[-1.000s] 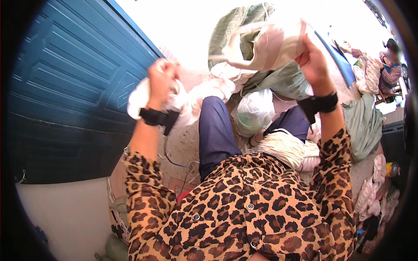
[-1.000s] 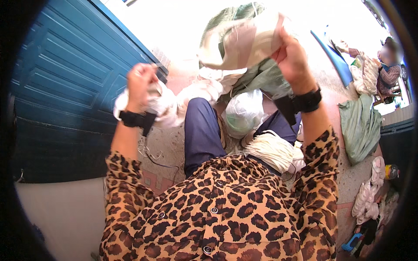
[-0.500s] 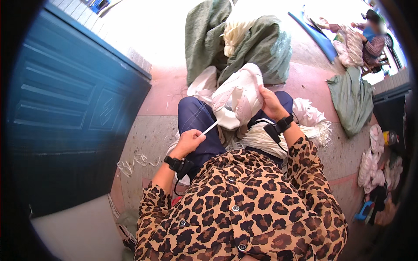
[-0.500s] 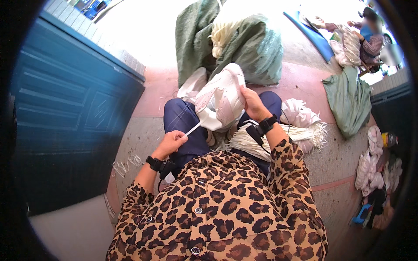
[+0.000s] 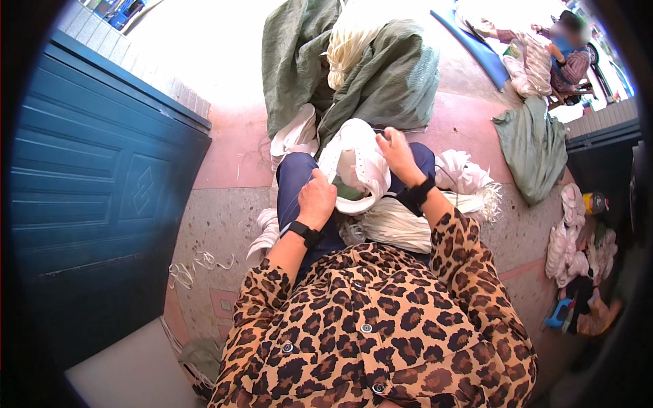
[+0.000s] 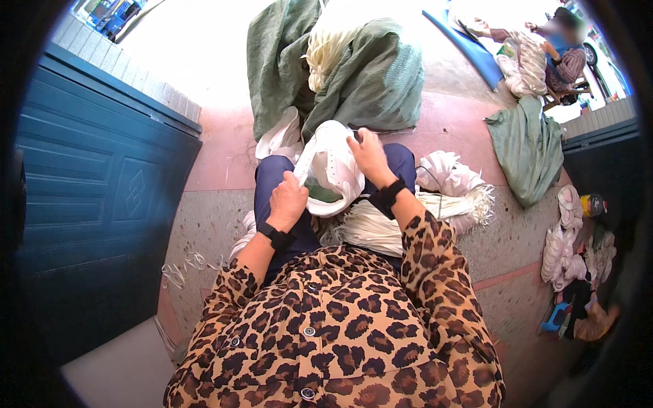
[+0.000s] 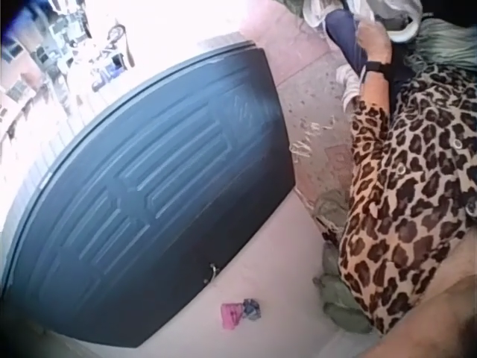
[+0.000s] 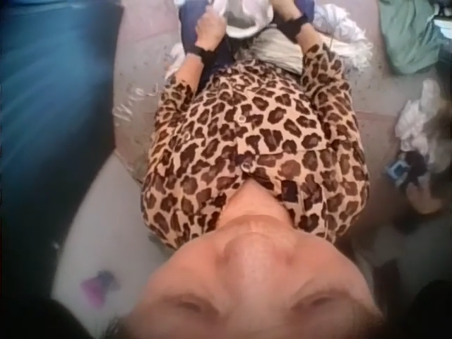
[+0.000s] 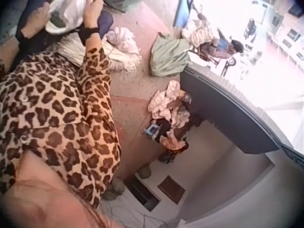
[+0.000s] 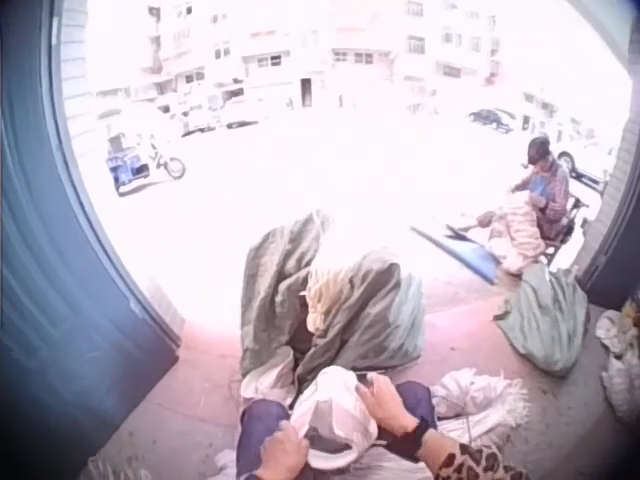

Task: The recorder is lacing a white shoe while sitting on the floor in a warehouse setting.

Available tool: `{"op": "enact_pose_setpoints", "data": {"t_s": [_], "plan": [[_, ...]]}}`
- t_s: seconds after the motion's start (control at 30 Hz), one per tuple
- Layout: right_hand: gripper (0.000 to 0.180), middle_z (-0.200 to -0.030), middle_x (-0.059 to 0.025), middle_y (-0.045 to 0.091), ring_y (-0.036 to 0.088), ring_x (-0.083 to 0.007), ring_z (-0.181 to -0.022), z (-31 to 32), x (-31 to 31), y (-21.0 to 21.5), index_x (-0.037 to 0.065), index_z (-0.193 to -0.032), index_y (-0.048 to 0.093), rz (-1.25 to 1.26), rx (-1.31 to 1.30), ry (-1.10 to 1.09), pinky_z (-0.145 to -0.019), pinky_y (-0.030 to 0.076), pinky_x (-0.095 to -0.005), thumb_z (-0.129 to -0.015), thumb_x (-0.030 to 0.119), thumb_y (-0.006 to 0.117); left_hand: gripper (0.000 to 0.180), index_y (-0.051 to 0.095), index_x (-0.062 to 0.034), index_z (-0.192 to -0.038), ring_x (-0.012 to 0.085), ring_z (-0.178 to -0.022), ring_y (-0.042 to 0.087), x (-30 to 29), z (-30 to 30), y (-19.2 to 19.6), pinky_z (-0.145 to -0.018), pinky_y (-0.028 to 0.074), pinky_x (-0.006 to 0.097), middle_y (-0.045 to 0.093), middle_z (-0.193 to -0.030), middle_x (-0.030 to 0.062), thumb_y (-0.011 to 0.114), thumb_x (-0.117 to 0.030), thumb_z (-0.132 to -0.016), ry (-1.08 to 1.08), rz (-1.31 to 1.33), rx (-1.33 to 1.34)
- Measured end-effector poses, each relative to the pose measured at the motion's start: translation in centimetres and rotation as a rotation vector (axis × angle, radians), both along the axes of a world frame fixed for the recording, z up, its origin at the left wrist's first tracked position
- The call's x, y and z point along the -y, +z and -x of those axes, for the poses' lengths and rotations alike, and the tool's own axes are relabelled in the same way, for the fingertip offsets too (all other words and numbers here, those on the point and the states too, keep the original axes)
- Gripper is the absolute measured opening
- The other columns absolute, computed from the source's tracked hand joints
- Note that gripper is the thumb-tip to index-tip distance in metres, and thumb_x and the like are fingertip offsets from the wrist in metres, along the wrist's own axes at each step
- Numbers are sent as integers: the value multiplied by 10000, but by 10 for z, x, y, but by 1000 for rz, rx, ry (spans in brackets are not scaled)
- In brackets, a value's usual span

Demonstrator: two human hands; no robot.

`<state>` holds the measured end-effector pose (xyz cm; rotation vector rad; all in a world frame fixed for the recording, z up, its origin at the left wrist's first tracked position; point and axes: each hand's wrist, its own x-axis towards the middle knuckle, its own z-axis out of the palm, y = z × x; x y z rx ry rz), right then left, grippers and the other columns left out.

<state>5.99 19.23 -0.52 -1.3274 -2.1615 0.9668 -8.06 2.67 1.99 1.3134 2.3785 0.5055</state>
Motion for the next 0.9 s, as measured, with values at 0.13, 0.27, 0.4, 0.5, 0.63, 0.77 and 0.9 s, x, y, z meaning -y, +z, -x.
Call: {"op": "enact_pose_setpoints", "data": {"t_s": [0.13, 0.27, 0.4, 0.5, 0.63, 0.77, 0.9], "plan": [[487, -875, -177, 557, 577, -334, -762, -4, 48, 54, -9, -1029, 489, -215, 150, 305, -653, 472, -383, -736, 355, 627, 290, 363, 24, -862, 399, -641, 582, 5, -10, -1, -580, 472, 462, 568, -647, 239, 562, -154, -749, -9, -15, -19], [321, -794, -179, 562, 585, -320, -696, -4, 74, 32, 30, -981, 501, -160, 436, 459, -598, 472, -384, -735, 219, 586, 280, 352, 23, -846, 403, -613, 576, 16, -16, -11, -552, 463, 469, 559, -618, 240, 558, -148, -762, 23, -23, -3], [136, -765, -179, 527, 570, -326, -644, -1, 66, 17, 11, -844, 493, -337, 111, 293, -560, 470, -401, -745, 105, 506, 248, 348, 25, -839, 411, -604, 570, 22, -16, -16, -538, 455, 476, 550, -603, 249, 521, -148, -798, 10, -72, -12], [138, -790, -190, 522, 563, -346, -673, 0, 59, 15, 5, -854, 474, -266, 108, 280, -589, 467, -407, -750, 94, 498, 217, 350, 16, -822, 407, -591, 568, 16, -15, -15, -517, 450, 474, 542, -584, 251, 472, -163, -843, -6, -43, -61], [181, -808, -208, 502, 535, -382, -691, 0, 71, 16, -2, -907, 430, -168, 67, 342, -610, 454, -432, -746, 62, 482, 171, 381, 20, -844, 369, -601, 590, 20, -20, -23, -526, 474, 437, 568, -625, 222, 427, -144, -852, -95, -27, -96], [239, -829, -219, 496, 523, -393, -762, -3, 71, 3, -4, -944, 415, -88, -4, 357, -655, 440, -427, -754, 93, 521, 200, 419, 5, -851, 352, -603, 598, 22, -15, -16, -524, 477, 432, 583, -653, 199, 482, -185, -838, -141, 25, -151], [271, -863, -176, 544, 529, -337, -811, -12, 61, 10, -3, -926, 521, 149, -86, 327, -727, 419, -385, -745, 179, 609, 211, 458, -25, -841, 330, -621, 603, 19, -16, 9, -529, 478, 425, 589, -672, 174, 535, -219, -812, -169, 160, -182]]}}
